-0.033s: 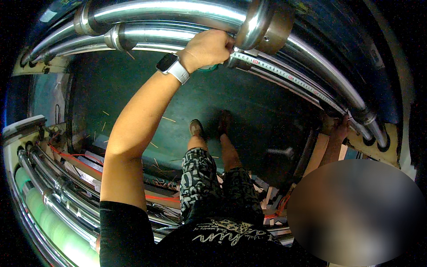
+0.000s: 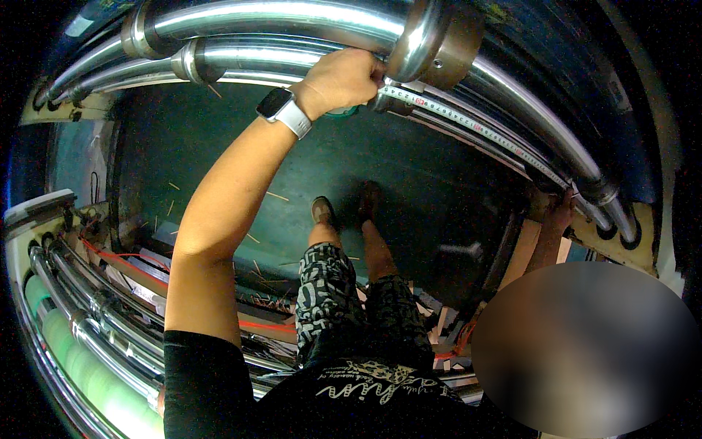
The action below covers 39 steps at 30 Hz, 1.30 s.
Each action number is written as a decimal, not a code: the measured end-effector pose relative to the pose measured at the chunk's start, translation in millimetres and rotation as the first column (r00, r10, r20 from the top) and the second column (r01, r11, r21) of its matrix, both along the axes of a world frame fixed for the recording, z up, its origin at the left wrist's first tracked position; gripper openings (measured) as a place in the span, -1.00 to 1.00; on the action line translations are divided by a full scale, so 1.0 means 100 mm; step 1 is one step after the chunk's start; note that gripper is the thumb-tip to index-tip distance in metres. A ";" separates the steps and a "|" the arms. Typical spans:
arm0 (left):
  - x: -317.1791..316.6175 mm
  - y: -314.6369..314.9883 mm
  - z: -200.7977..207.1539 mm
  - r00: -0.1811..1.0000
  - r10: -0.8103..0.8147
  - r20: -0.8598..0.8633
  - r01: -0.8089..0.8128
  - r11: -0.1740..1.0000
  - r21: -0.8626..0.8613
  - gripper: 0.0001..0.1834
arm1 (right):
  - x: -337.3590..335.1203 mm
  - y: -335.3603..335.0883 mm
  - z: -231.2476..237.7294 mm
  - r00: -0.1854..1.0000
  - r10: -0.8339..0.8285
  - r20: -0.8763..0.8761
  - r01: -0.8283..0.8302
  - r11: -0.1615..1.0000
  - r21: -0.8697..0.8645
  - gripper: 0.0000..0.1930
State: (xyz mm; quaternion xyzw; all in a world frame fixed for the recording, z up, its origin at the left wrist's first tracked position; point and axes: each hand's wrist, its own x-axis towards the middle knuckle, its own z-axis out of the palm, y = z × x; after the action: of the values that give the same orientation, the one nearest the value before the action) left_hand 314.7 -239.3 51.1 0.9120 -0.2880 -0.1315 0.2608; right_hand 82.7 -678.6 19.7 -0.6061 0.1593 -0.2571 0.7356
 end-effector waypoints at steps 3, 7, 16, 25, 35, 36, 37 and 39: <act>0.00 -0.06 0.02 0.999 -0.034 -0.006 0.034 0.999 0.015 -0.77 | -0.16 -0.74 -0.42 0.938 -0.298 -0.179 0.245 0.931 -0.269 -0.72; 0.01 -0.04 0.02 1.000 -0.017 -0.004 0.018 0.999 0.049 -0.77 | 0.00 -0.67 -0.45 0.887 -0.421 -0.188 0.410 0.907 -0.099 -0.69; 0.02 -0.04 0.03 1.000 -0.016 -0.025 0.017 0.998 0.066 -0.78 | -0.05 -0.78 -0.49 0.906 -0.379 -0.188 0.365 0.925 -0.103 -0.62; 0.03 -0.03 0.01 0.999 -0.031 -0.018 0.032 0.998 0.060 -0.77 | -0.23 -1.03 -0.57 0.862 -0.501 -0.076 -0.187 -0.175 -0.966 -0.51; 0.08 0.01 -0.21 0.988 -0.075 0.133 0.095 0.984 -0.151 -0.81 | -0.07 -0.63 -0.50 0.959 -0.267 -0.099 0.264 0.964 -0.035 -0.62; 0.15 0.05 -0.38 0.995 -0.049 0.090 0.065 0.980 -0.187 -0.81 | -0.07 -0.61 -0.52 0.951 -0.289 -0.113 0.300 0.949 0.097 -0.64; 0.09 0.01 -0.28 0.987 -0.071 0.143 0.103 0.967 -0.231 -0.82 | -0.06 -0.52 -0.52 0.911 -0.368 -0.189 0.400 0.900 0.175 -0.68; 0.06 -0.03 -0.23 0.999 -0.030 0.015 0.033 0.964 -0.262 -0.83 | -0.01 -0.28 -0.57 0.872 -0.377 -0.310 0.471 0.819 0.328 -0.70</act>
State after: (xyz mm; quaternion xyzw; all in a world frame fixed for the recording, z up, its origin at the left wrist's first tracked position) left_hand 320.9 -242.5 28.4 0.8654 -0.3188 -0.0914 0.3757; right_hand 81.7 -706.5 -37.6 -0.4200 0.4239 -0.3055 0.7420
